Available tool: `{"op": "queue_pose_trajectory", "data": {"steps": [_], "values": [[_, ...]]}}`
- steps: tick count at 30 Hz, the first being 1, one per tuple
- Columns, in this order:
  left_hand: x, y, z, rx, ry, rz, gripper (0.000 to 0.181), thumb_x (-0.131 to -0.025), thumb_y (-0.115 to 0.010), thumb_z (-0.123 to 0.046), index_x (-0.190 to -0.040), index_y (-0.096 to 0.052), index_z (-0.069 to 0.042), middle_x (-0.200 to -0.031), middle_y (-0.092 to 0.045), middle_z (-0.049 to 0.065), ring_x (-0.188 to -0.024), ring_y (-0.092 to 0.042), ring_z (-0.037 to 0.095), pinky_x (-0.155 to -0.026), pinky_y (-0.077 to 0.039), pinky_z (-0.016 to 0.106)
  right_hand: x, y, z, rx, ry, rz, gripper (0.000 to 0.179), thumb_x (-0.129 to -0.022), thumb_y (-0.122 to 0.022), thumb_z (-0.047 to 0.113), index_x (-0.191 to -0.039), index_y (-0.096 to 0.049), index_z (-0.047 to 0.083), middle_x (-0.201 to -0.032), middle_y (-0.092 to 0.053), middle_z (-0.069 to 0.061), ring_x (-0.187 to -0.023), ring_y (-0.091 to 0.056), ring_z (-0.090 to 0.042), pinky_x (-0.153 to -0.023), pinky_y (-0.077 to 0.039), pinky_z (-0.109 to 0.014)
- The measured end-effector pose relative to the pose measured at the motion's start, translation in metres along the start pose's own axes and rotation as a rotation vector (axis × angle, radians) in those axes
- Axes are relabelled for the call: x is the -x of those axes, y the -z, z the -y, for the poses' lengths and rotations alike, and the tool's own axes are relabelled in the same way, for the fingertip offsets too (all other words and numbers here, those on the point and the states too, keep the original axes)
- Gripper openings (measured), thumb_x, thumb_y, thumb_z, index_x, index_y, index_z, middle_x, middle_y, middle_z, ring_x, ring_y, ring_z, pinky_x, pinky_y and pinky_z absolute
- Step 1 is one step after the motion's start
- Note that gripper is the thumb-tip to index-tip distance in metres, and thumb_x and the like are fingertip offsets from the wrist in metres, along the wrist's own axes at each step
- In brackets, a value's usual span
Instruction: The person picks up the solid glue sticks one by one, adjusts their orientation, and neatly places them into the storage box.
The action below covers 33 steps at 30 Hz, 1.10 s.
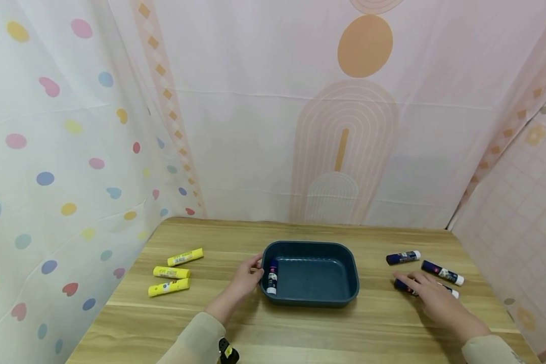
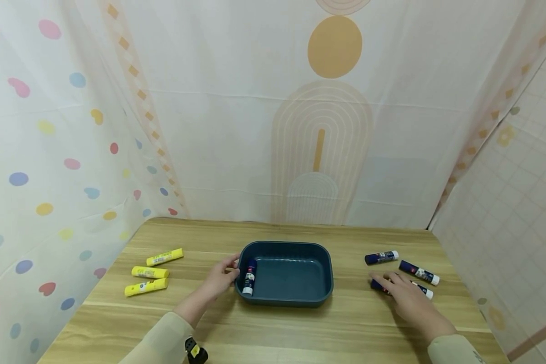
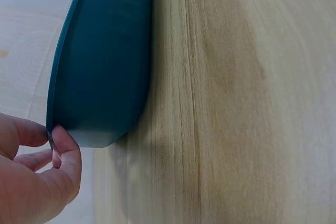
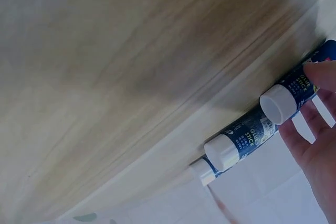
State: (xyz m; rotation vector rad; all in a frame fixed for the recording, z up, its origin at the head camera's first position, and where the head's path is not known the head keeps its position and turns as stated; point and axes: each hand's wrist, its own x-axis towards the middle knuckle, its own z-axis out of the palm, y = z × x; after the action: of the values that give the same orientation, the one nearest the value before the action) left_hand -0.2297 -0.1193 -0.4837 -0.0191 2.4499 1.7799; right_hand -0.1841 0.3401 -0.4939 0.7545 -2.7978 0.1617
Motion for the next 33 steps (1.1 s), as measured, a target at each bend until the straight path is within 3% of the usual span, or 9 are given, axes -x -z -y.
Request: {"op": "queue_pose_trajectory", "data": {"steps": [6,12,18,23,28,33], "values": [[0.001,-0.001,0.0,-0.009,-0.004,0.001,0.046,-0.092,-0.048,0.006,-0.138,-0.044,0.003,-0.103,-0.048,0.015,-0.082,-0.05,0.019,-0.062,-0.047,0.033,-0.003,-0.001,0.0,0.014,-0.017,0.063,0.072,-0.077,-0.062,-0.017,-0.138,-0.05,0.018,-0.109,-0.056,-0.003,-0.1,-0.056,-0.025,-0.073,-0.051,-0.04],[0.001,0.0,-0.001,-0.013,-0.002,0.002,0.046,-0.092,-0.048,0.005,-0.138,-0.044,0.003,-0.104,-0.049,0.016,-0.083,-0.05,0.019,-0.062,-0.047,0.031,-0.005,0.001,0.0,0.032,-0.009,0.031,0.067,-0.077,-0.064,-0.014,-0.135,-0.05,0.015,-0.1,-0.055,-0.005,-0.088,-0.057,-0.021,-0.066,-0.05,-0.033],[0.001,0.0,-0.001,-0.019,-0.012,0.001,0.046,-0.092,-0.048,0.005,-0.137,-0.044,0.004,-0.103,-0.048,0.015,-0.083,-0.051,0.019,-0.062,-0.047,0.032,-0.012,0.008,0.004,-0.068,-0.076,0.039,0.074,-0.076,-0.063,-0.016,-0.14,-0.045,0.018,-0.097,-0.051,-0.006,-0.076,-0.047,-0.012,-0.059,-0.043,-0.028],[0.002,0.001,-0.001,-0.026,-0.004,0.002,0.046,-0.092,-0.048,0.005,-0.138,-0.043,0.003,-0.104,-0.048,0.015,-0.083,-0.05,0.019,-0.062,-0.048,0.033,-0.021,0.011,0.01,-0.139,-0.12,0.017,0.083,-0.075,-0.065,-0.016,-0.145,-0.038,0.02,-0.106,-0.052,-0.011,-0.078,-0.049,-0.012,-0.059,-0.042,-0.026],[0.002,0.001,-0.002,-0.026,0.0,0.004,0.046,-0.092,-0.048,0.005,-0.138,-0.044,0.002,-0.104,-0.048,0.015,-0.083,-0.05,0.019,-0.062,-0.048,0.032,-0.028,0.014,0.017,-0.206,-0.173,0.0,0.076,-0.078,-0.065,-0.013,-0.143,-0.04,0.017,-0.111,-0.051,-0.016,-0.074,-0.05,-0.011,-0.057,-0.041,-0.023],[0.001,0.001,-0.002,-0.021,0.012,0.005,0.047,-0.092,-0.048,0.004,-0.139,-0.044,0.001,-0.105,-0.048,0.014,-0.082,-0.05,0.019,-0.061,-0.047,0.031,-0.034,0.019,0.025,-0.376,-0.263,0.048,0.07,-0.084,-0.061,-0.008,-0.144,-0.034,0.015,-0.116,-0.045,-0.021,-0.077,-0.05,-0.018,-0.057,-0.041,-0.027]]}}
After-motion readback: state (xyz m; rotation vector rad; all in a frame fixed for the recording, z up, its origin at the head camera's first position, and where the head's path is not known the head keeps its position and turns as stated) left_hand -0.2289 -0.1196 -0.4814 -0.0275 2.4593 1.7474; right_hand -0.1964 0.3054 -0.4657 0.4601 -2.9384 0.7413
